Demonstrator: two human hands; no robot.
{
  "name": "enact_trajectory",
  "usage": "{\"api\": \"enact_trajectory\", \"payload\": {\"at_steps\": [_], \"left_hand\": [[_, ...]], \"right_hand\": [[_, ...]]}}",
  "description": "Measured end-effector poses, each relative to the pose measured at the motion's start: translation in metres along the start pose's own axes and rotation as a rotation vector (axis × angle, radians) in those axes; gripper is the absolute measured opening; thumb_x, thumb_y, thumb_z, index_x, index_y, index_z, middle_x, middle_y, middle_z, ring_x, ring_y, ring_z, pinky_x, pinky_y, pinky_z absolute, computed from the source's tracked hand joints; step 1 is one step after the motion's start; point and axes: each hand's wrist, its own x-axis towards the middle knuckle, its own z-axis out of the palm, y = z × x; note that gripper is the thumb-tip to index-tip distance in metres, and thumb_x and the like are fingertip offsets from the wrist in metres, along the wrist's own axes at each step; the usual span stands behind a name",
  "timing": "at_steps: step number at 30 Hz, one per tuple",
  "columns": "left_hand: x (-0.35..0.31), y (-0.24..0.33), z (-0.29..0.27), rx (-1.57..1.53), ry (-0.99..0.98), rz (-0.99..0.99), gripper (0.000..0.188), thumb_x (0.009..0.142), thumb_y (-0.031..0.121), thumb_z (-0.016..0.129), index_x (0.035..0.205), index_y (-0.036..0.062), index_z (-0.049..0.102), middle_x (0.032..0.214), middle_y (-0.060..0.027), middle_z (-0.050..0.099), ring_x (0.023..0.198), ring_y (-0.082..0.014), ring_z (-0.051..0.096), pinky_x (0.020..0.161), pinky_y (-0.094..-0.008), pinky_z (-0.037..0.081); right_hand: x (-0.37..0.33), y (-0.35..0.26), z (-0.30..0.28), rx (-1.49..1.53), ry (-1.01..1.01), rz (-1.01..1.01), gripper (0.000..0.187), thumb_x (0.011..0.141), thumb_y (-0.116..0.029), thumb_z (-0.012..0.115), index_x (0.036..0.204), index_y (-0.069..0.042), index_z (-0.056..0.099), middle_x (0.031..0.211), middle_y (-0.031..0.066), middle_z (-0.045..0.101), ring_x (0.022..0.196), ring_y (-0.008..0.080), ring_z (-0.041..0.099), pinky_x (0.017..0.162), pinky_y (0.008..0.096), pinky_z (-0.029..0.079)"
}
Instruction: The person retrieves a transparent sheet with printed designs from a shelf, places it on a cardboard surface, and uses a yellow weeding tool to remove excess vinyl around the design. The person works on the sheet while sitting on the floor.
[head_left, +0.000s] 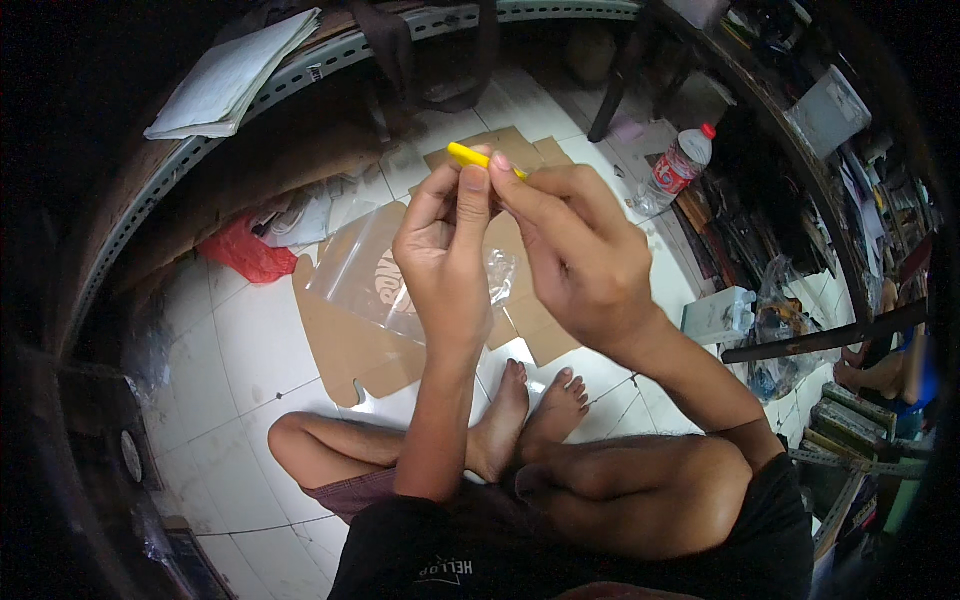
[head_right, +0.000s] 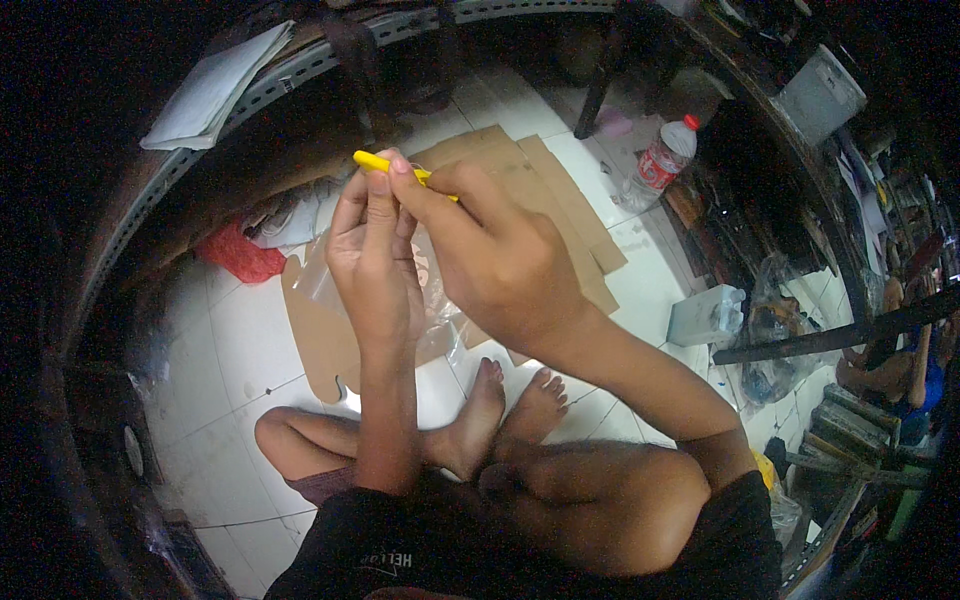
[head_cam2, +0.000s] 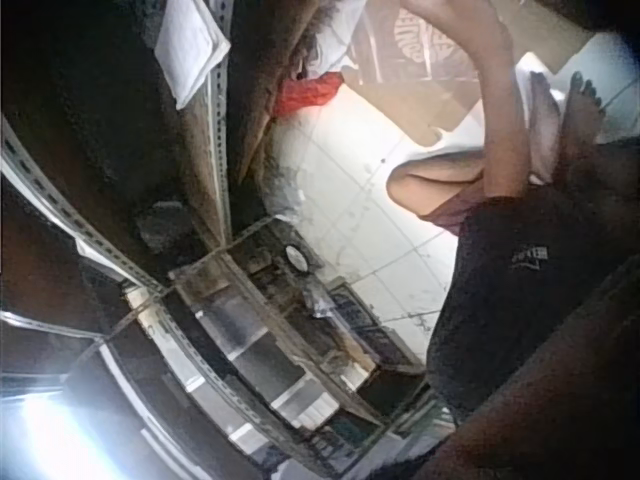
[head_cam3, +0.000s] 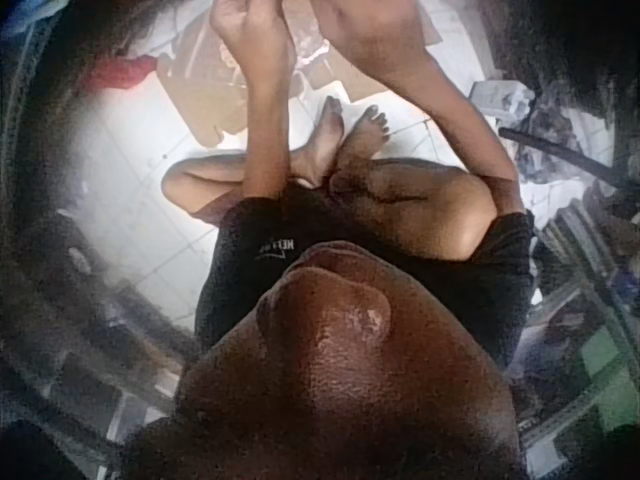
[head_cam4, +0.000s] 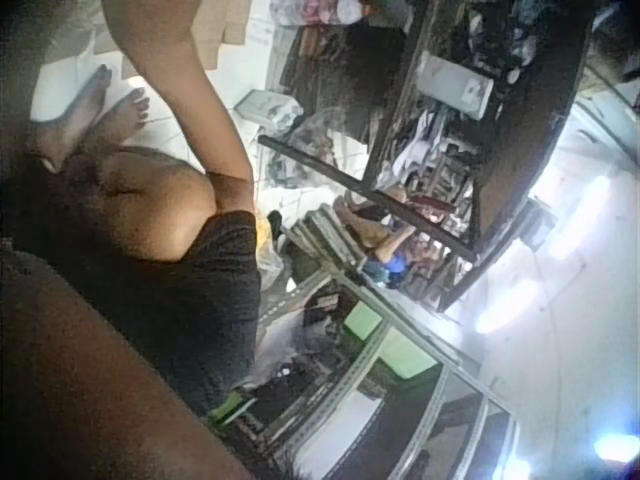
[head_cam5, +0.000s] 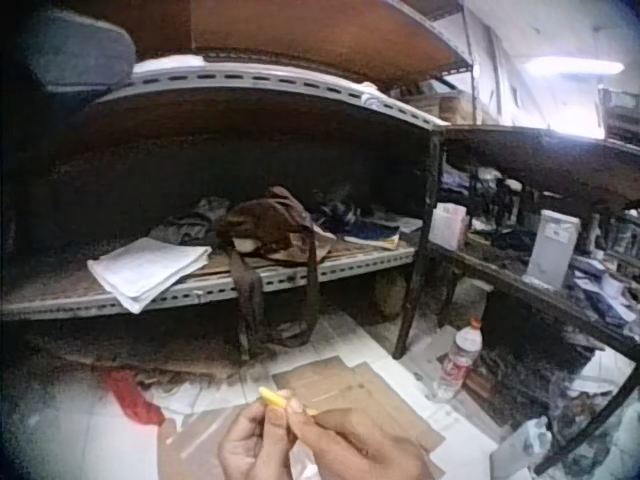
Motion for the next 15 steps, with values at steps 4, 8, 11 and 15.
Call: {"api": "enact_trajectory", "payload": {"at_steps": [4, 8, 11, 15], "left_hand": [[0.002, 0.012, -0.015, -0.185, -0.042, -0.045, 0.030, 0.103, 0.018, 0.066, 0.125, -0.0034, 0.065, 0.111, -0.0095, 0.071, 0.098, -0.0135, 0.068, 0.090, -0.0291, 0.055], [0.002, 0.017, -0.017, -0.147, -0.145, -0.188, 0.031, 0.106, 0.016, 0.060, 0.133, 0.0018, 0.058, 0.118, -0.0103, 0.068, 0.107, -0.0178, 0.067, 0.096, -0.0331, 0.054], [0.002, 0.009, -0.020, -0.238, -0.071, -0.216, 0.033, 0.103, 0.019, 0.065, 0.130, -0.0009, 0.062, 0.114, -0.0086, 0.069, 0.102, -0.0146, 0.068, 0.093, -0.0293, 0.056], [0.002, 0.015, -0.029, -0.288, -0.043, -0.331, 0.031, 0.106, 0.018, 0.061, 0.131, 0.0005, 0.060, 0.115, -0.0083, 0.067, 0.107, -0.0147, 0.066, 0.095, -0.0287, 0.056]], "right_hand": [[0.015, 0.026, -0.025, 0.712, -0.216, 0.263, 0.051, 0.097, 0.005, 0.060, 0.146, -0.004, 0.054, 0.115, 0.0159, 0.069, 0.090, 0.0208, 0.071, 0.079, 0.0339, 0.059], [0.013, 0.066, -0.016, 0.590, -0.151, 0.197, 0.080, 0.096, 0.002, 0.064, 0.164, -0.011, 0.023, 0.132, 0.0219, 0.064, 0.099, 0.0213, 0.070, 0.088, 0.0348, 0.058], [0.009, 0.070, -0.013, 0.561, -0.382, 0.023, 0.089, 0.093, 0.000, 0.069, 0.165, -0.013, 0.019, 0.136, 0.0204, 0.061, 0.102, 0.0212, 0.070, 0.089, 0.0353, 0.057], [0.023, 0.063, -0.031, 0.310, -0.441, -0.103, 0.102, 0.081, -0.014, 0.086, 0.163, -0.011, 0.028, 0.124, 0.0157, 0.068, 0.093, 0.0177, 0.069, 0.079, 0.0323, 0.057]]}}
